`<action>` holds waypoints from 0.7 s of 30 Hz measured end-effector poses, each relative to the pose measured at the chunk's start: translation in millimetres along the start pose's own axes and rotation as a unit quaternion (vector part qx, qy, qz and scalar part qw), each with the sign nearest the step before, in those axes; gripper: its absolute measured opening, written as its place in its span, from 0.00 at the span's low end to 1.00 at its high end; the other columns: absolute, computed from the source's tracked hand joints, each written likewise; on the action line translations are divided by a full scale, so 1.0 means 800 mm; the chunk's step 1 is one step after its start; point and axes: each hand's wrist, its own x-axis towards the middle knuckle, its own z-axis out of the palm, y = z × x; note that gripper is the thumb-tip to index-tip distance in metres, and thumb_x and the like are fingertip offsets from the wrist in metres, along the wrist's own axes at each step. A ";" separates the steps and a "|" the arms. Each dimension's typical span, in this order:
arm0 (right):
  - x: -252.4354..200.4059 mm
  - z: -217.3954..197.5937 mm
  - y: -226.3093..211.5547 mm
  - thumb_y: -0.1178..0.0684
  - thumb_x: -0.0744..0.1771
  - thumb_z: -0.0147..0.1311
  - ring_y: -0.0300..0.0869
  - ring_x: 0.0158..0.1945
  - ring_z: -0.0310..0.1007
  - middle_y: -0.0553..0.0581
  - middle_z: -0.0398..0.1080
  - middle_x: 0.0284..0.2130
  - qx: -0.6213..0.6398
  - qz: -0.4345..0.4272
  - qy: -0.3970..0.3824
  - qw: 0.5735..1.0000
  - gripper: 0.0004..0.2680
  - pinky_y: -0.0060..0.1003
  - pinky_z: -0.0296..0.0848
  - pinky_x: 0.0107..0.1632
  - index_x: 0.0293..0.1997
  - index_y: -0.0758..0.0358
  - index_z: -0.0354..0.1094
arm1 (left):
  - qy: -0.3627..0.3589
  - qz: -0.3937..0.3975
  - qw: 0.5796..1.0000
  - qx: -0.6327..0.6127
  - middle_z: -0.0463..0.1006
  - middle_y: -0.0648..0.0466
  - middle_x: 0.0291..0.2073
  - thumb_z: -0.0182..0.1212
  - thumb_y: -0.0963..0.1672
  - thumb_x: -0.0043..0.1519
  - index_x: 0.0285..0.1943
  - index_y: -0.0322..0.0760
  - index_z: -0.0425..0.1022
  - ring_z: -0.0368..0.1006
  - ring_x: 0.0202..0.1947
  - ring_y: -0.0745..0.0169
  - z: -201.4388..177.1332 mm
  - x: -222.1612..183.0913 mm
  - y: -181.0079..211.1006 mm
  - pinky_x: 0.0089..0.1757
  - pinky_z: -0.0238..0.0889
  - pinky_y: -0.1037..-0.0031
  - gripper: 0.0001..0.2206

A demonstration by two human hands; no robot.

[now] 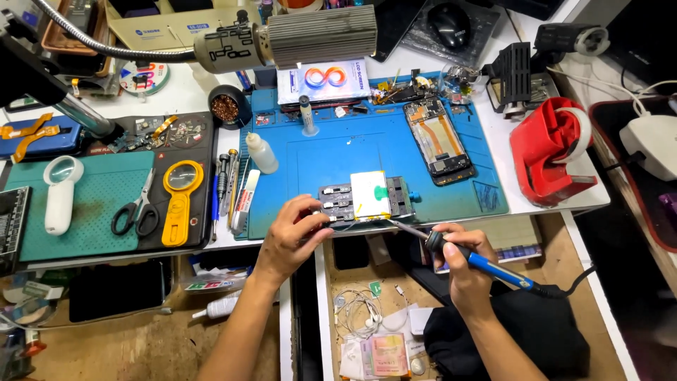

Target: Soldering components on a mobile phone circuit board at a repair station

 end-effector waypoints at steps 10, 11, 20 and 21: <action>0.002 0.008 -0.001 0.59 0.67 0.55 0.39 0.17 0.67 0.74 0.75 0.42 0.054 -0.058 0.017 0.997 0.04 0.33 0.69 0.24 0.40 0.69 0.65 | 0.195 -0.125 0.969 0.084 0.80 0.55 0.32 0.65 0.44 0.66 0.37 0.43 0.79 0.80 0.41 0.49 0.067 -0.015 -0.024 0.45 0.73 0.64 0.05; 0.003 0.011 0.000 0.59 0.67 0.55 0.39 0.17 0.67 0.74 0.75 0.42 0.050 -0.061 0.019 0.997 0.04 0.33 0.69 0.24 0.40 0.69 0.65 | 0.196 -0.122 0.970 0.079 0.80 0.55 0.32 0.65 0.44 0.66 0.37 0.43 0.79 0.80 0.41 0.49 0.060 -0.008 -0.013 0.45 0.73 0.64 0.05; 0.000 -0.003 0.008 0.59 0.68 0.56 0.37 0.19 0.71 0.71 0.75 0.41 0.054 -0.060 0.038 0.996 0.05 0.29 0.72 0.24 0.40 0.72 0.67 | 0.156 -0.164 0.967 0.115 0.83 0.52 0.34 0.65 0.44 0.70 0.43 0.43 0.82 0.79 0.36 0.45 0.050 0.016 0.008 0.44 0.68 0.57 0.04; 0.000 -0.002 0.001 0.58 0.67 0.56 0.39 0.20 0.69 0.69 0.73 0.42 0.054 -0.028 0.039 0.997 0.04 0.29 0.71 0.26 0.39 0.68 0.67 | 0.138 -0.135 0.971 0.138 0.82 0.51 0.36 0.64 0.42 0.70 0.44 0.38 0.81 0.76 0.37 0.46 0.051 0.013 0.016 0.45 0.66 0.59 0.03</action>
